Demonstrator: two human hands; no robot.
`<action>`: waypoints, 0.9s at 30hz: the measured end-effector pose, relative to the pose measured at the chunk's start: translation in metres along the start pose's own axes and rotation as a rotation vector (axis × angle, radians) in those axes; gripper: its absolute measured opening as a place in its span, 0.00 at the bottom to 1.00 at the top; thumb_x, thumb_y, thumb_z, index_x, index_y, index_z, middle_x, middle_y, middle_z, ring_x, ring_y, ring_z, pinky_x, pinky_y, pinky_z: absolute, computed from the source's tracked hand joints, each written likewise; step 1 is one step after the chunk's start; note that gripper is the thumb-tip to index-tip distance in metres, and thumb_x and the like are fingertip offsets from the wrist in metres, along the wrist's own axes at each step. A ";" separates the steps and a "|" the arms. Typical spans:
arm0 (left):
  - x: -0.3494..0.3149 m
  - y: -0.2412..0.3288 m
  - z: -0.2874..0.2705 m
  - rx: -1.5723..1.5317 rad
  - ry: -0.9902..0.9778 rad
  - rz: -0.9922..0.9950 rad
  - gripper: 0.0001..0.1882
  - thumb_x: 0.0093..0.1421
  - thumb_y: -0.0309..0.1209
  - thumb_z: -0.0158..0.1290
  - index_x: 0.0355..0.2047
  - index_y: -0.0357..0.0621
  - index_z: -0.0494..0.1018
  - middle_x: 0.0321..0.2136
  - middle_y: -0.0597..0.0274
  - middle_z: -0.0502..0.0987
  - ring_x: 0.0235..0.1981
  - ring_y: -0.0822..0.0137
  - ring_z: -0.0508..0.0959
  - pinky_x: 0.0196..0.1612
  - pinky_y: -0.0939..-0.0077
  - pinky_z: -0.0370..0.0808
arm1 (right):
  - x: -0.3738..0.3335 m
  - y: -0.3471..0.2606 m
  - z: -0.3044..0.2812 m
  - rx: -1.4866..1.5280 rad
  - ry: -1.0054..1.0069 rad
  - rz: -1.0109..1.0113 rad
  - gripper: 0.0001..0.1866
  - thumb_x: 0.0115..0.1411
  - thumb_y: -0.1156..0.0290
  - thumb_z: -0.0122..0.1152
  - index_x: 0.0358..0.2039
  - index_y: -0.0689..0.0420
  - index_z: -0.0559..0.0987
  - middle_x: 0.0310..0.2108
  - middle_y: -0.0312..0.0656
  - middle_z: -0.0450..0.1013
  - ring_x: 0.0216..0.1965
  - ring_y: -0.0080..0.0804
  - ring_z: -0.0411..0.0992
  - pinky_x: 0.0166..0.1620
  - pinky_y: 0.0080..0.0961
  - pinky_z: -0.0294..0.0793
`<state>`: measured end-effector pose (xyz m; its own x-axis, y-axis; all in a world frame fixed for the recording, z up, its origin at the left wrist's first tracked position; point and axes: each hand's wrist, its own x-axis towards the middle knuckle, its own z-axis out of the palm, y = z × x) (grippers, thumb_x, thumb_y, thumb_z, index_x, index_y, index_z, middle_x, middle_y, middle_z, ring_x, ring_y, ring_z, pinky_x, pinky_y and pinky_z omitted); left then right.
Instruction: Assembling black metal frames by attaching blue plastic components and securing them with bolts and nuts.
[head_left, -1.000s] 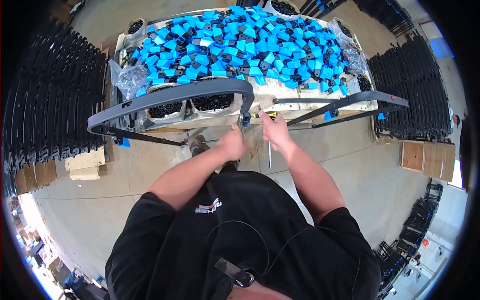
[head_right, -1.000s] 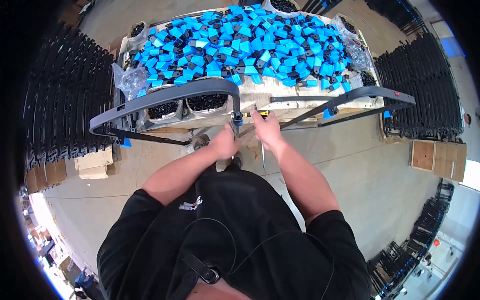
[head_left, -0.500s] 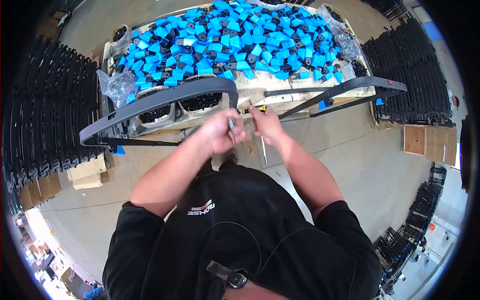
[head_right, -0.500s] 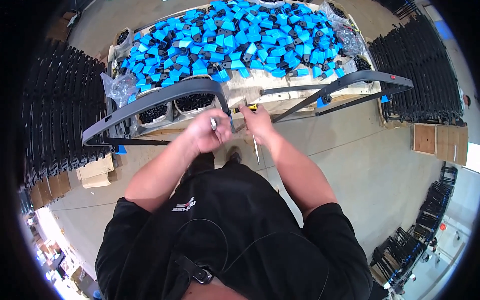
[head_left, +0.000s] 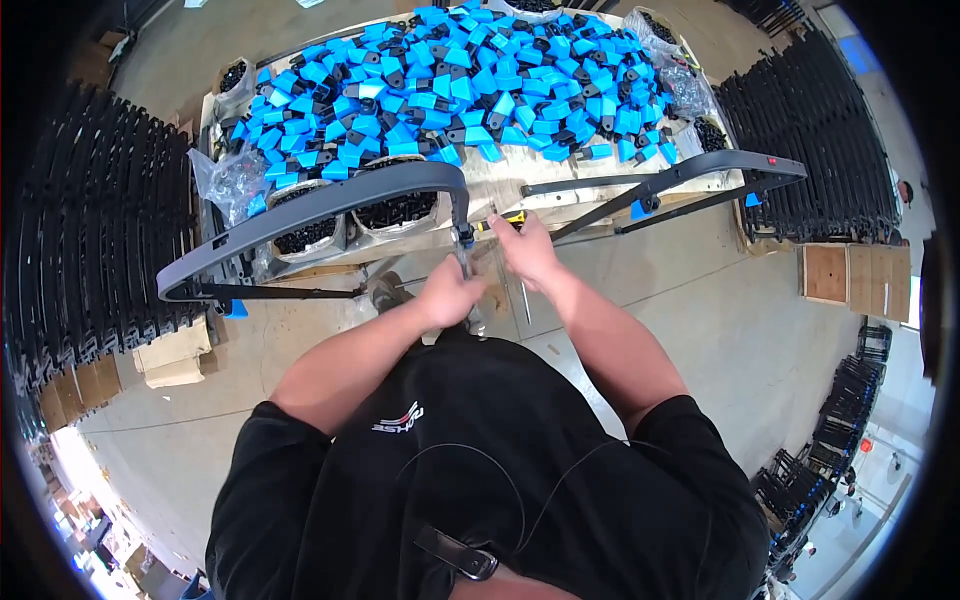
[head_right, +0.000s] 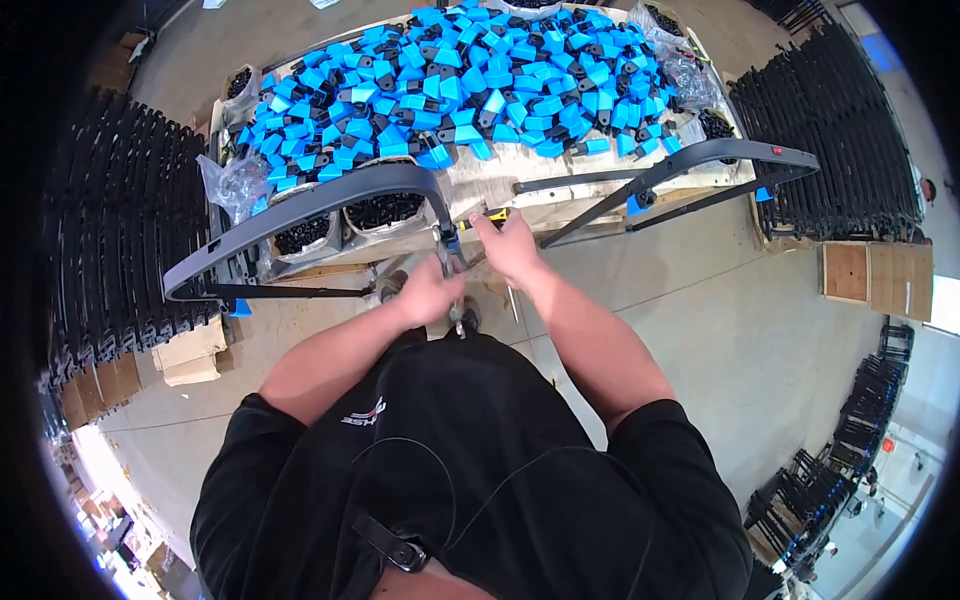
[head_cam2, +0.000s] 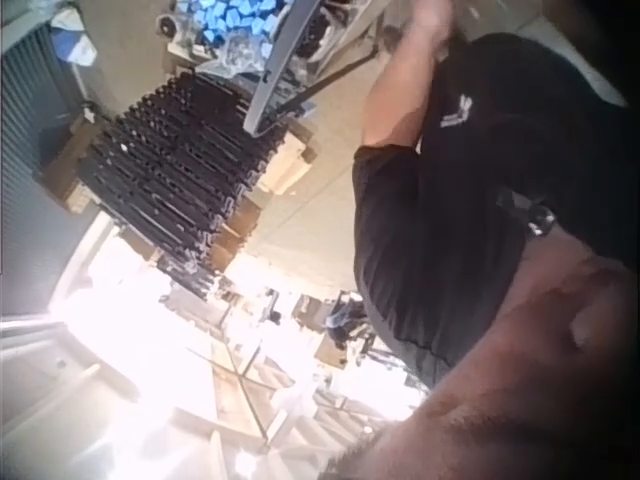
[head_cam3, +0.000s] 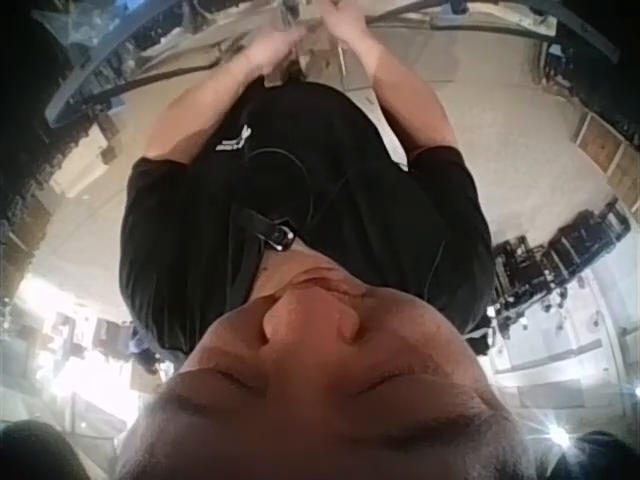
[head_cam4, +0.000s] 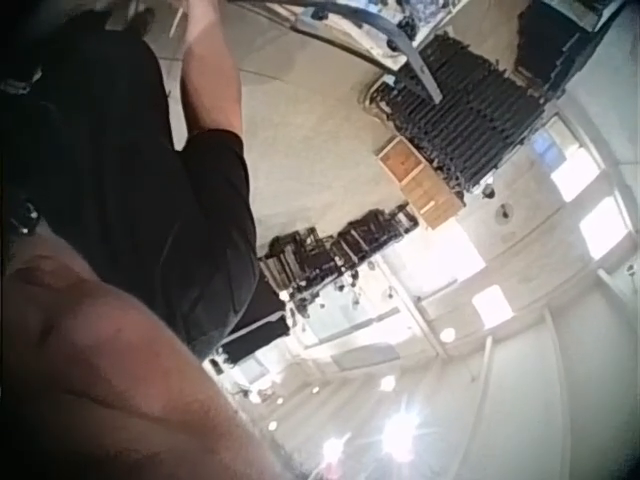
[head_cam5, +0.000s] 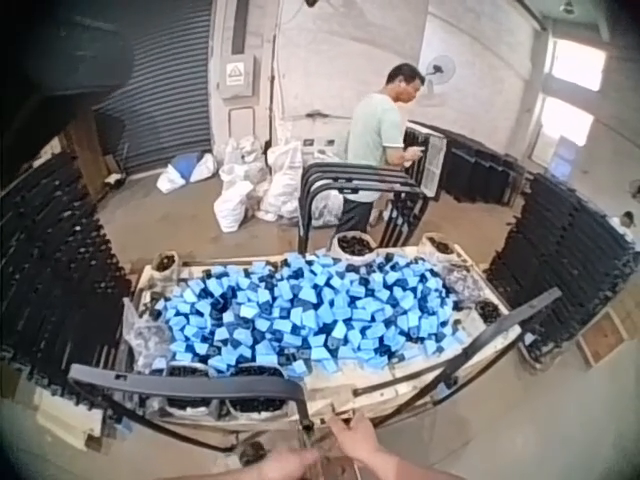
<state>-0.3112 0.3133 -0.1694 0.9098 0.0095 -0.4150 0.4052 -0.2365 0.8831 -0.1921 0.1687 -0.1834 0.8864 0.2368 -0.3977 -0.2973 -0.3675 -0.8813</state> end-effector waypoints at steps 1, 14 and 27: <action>0.003 -0.013 0.008 0.230 0.072 -0.059 0.15 0.60 0.35 0.53 0.31 0.30 0.72 0.29 0.46 0.82 0.28 0.54 0.80 0.36 0.62 0.77 | -0.004 -0.001 0.000 0.073 -0.028 0.052 0.18 0.66 0.60 0.65 0.39 0.58 0.67 0.18 0.31 0.61 0.13 0.19 0.56 0.14 0.25 0.52; 0.000 -0.015 0.011 0.199 0.188 0.074 0.13 0.57 0.33 0.57 0.38 0.38 0.71 0.28 0.49 0.76 0.31 0.52 0.80 0.41 0.57 0.76 | -0.004 0.008 0.001 0.040 -0.014 0.054 0.23 0.64 0.60 0.67 0.46 0.66 0.70 0.30 0.38 0.72 0.26 0.20 0.65 0.25 0.25 0.65; 0.005 -0.008 0.014 0.349 0.117 -0.082 0.28 0.59 0.40 0.56 0.47 0.24 0.63 0.35 0.32 0.80 0.41 0.38 0.81 0.47 0.51 0.78 | 0.000 0.071 -0.005 0.177 -0.236 -0.116 0.17 0.60 0.61 0.71 0.36 0.59 0.74 0.27 0.37 0.74 0.28 0.24 0.72 0.33 0.25 0.72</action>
<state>-0.3115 0.3020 -0.1814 0.8881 0.1480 -0.4352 0.4401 -0.5469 0.7122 -0.2113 0.1382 -0.2449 0.8174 0.4775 -0.3223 -0.2747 -0.1687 -0.9466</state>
